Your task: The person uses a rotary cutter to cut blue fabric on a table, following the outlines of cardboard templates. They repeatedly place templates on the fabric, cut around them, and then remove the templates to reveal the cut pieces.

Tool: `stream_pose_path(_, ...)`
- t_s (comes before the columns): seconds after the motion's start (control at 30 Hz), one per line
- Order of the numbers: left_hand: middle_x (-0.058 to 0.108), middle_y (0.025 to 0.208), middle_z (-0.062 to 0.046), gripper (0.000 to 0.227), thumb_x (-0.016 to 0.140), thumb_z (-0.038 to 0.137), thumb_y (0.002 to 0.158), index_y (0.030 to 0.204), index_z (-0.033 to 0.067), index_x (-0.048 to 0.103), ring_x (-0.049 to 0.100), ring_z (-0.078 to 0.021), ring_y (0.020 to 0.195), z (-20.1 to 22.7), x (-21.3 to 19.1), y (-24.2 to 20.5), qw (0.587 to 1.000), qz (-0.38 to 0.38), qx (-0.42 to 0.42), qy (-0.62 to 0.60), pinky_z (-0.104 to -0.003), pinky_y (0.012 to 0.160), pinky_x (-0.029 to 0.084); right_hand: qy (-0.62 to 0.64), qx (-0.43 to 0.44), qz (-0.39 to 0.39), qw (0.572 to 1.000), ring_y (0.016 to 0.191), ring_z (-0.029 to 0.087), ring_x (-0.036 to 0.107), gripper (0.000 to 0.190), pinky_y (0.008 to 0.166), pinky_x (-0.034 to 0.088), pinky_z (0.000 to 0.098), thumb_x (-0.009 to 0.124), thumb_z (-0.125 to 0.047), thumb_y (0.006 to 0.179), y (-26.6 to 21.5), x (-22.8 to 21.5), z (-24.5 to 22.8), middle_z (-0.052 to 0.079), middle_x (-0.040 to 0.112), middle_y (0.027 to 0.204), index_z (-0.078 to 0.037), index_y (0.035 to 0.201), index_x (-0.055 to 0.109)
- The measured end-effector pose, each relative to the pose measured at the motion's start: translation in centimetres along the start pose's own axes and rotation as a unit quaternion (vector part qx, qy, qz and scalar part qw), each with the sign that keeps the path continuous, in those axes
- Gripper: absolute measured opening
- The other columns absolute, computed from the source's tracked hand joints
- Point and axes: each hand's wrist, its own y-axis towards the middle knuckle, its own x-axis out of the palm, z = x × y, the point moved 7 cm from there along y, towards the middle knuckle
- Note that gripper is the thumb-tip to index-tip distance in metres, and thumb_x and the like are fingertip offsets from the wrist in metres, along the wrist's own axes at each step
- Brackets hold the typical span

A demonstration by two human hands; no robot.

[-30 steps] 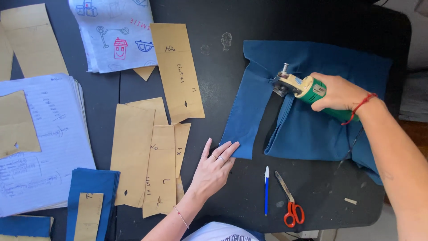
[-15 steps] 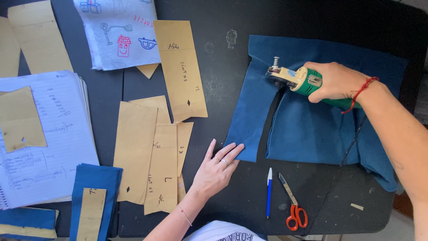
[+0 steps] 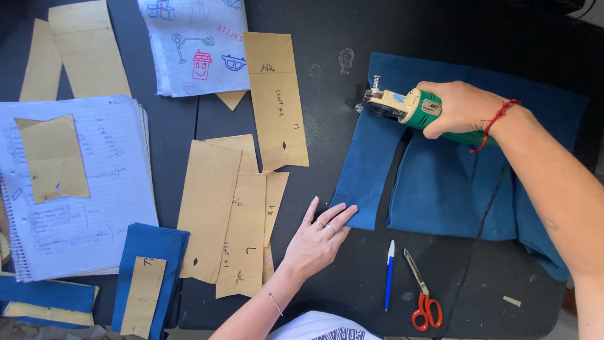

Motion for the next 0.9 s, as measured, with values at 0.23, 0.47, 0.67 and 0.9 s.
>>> stream_pose_path(0.23,0.056,0.107,0.002,0.012,0.051,0.015,0.083,0.093,0.0161,0.057,0.054,-0.0142,0.102,0.4,-4.4,1.3,0.988,0.151,-0.021,-0.011,-0.049,0.101,0.024,0.042,-0.064,0.095,0.993,0.087,0.035,0.059,0.069,0.074,0.047,0.0452,0.068,-0.035,0.044,0.1,0.8,-0.4,0.014,0.063,0.090,-0.029,0.111,0.051)
stream_pose_path(0.47,0.059,0.093,0.000,0.010,0.050,0.009,0.085,0.084,0.0151,0.058,0.057,-0.0166,0.055,-1.8,-18.0,9.5,0.984,0.176,-0.036,-0.020,-0.028,0.043,0.042,0.345,-0.041,0.253,0.903,0.081,0.021,0.055,0.052,0.071,0.040,0.0310,0.069,-0.014,0.053,-11.5,6.9,3.2,0.007,0.059,0.093,-0.009,0.102,0.050)
stream_pose_path(0.67,0.058,0.097,-0.003,0.010,0.056,0.001,0.084,0.087,0.0107,0.056,0.052,-0.0192,0.053,-0.6,-23.1,11.8,0.964,0.211,0.056,0.153,-0.029,0.047,0.041,0.469,0.121,0.322,0.813,0.083,0.021,0.057,0.049,0.078,0.040,0.0310,0.070,-0.005,0.056,-21.4,16.7,9.6,0.011,0.062,0.090,-0.005,0.102,0.054)
stream_pose_path(0.9,0.062,0.101,0.000,0.016,0.054,0.005,0.078,0.084,0.0135,0.067,0.059,-0.0125,0.091,-7.5,-11.2,5.9,0.995,-0.017,-0.014,0.101,-0.043,0.091,0.039,0.396,0.394,0.284,0.780,0.087,0.038,0.051,0.062,0.070,0.037,0.0434,0.073,-0.017,0.054,-27.2,27.0,14.3,0.019,0.058,0.091,-0.008,0.111,0.054)
